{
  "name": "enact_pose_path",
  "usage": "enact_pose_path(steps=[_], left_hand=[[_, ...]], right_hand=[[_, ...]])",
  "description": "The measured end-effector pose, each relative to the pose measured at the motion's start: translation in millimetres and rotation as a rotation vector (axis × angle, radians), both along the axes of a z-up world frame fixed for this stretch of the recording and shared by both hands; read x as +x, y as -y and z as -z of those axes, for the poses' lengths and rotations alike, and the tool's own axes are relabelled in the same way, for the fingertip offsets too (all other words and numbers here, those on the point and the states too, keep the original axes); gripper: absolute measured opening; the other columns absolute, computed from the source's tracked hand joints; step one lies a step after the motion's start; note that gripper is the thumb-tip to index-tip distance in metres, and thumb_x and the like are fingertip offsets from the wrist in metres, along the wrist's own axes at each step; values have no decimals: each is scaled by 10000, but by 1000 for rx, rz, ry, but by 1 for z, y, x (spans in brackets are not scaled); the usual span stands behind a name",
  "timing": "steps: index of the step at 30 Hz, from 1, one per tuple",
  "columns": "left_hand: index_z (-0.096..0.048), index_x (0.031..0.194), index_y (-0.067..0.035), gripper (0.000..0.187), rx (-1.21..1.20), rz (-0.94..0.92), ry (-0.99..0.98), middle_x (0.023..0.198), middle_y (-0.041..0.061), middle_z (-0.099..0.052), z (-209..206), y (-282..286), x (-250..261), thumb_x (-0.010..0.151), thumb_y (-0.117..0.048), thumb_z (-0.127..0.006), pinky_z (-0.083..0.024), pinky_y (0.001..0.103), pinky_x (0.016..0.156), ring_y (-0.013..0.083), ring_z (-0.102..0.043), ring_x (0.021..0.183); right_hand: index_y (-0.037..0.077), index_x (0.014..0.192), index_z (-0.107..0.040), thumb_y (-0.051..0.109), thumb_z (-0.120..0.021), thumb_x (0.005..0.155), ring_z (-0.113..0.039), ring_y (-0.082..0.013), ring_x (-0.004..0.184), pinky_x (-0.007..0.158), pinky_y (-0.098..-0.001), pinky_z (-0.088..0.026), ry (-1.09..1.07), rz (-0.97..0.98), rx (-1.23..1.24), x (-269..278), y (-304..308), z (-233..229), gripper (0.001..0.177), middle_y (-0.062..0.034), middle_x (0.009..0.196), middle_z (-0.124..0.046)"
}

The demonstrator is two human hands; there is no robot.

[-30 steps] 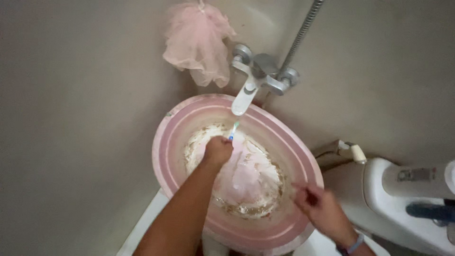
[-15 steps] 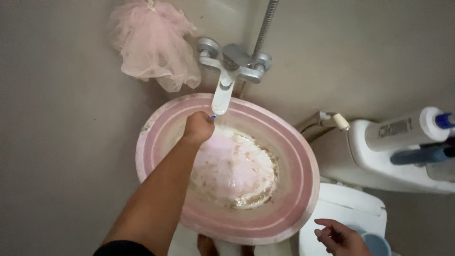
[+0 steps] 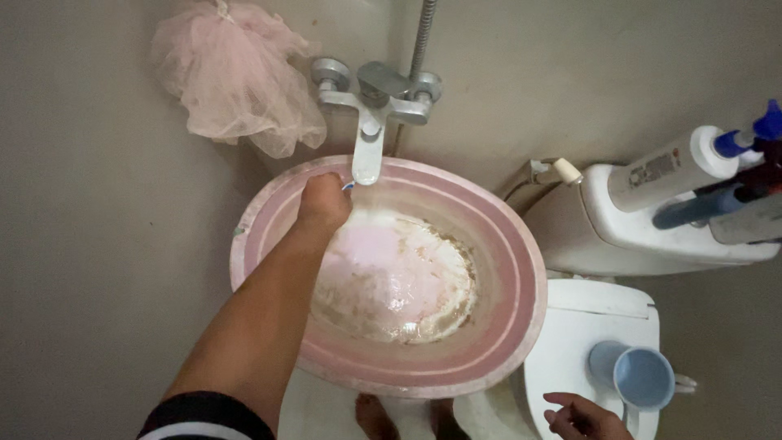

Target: The person cleans the interior and edges of a pink plastic basin with a toothbrush while water runs from a faucet, eventually rinsing it out and putting the toothbrush away.

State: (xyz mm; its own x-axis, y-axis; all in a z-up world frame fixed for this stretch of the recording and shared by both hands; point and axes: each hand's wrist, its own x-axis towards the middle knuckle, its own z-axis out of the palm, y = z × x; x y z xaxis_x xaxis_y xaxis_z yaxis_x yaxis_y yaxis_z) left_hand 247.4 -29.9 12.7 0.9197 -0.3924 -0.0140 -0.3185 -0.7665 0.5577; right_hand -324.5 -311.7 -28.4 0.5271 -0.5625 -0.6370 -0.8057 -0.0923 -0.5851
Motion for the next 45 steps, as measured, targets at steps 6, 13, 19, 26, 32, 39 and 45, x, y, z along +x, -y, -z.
enact_pose_path(steps=[6, 13, 19, 26, 32, 39, 45], left_hand=[[-743, 937, -5, 183, -26, 12, 6, 991, 260, -719, -7, 5, 1, 876, -177, -724, -536, 496, 905, 430, -688, 987], [-742, 933, -11, 219, -72, -49, -163, 918, 265, -733, -27, -4, -6, 929, -226, -698, -553, 461, 876, 395, -733, 914], [-758, 890, -4, 223, -75, -68, -79, 899, 252, -722, -18, -20, -7, 877, -226, -750, -554, 463, 814, 399, -709, 873], [-767, 908, -26, 201, -104, -95, -154, 892, 227, -741, -18, -25, -7, 867, -222, -743, -562, 444, 814, 358, -736, 848], [-767, 857, 8, 229, -128, -40, -147, 873, 232, -753, -8, -11, 2, 883, -214, -714, -568, 433, 834, 355, -747, 850], [-762, 930, -4, 203, -70, -50, -191, 892, 201, -736, -8, 6, 10, 875, -186, -692, -564, 426, 816, 311, -745, 829], [-748, 955, 44, 324, -68, -95, -373, 877, 226, -757, -54, -5, -7, 958, -263, -643, -570, 436, 829, 312, -753, 814]], right_hand=[[2, 1208, -766, 119, -830, 860, -721, -198, 754, 761, -351, -591, -47, 140, 58, -31, -3, 7, 373, -114, 726, -717], [5, 1199, -750, 141, -845, 877, -725, -202, 736, 762, -342, -598, -7, 141, -4, -46, -8, 17, 363, -125, 716, -685], [32, 1246, -752, 162, -807, 916, -738, -178, 762, 741, -342, -609, -109, 101, 59, -39, -10, 2, 359, -124, 794, -746], [67, 1275, -738, 184, -764, 955, -726, -179, 787, 750, -351, -612, -189, 109, 112, -25, -20, -14, 341, -132, 844, -795], [70, 1258, -721, 165, -769, 925, -781, -147, 840, 814, -320, -637, -134, 118, 152, -50, -5, 10, 350, -105, 875, -772], [26, 1205, -776, 121, -835, 882, -722, -183, 743, 762, -340, -586, -54, 166, 68, -66, -9, 28, 342, -112, 717, -737], [45, 1247, -756, 146, -826, 906, -720, -188, 762, 764, -356, -612, -112, 119, 85, -62, -9, 29, 362, -97, 730, -703]])
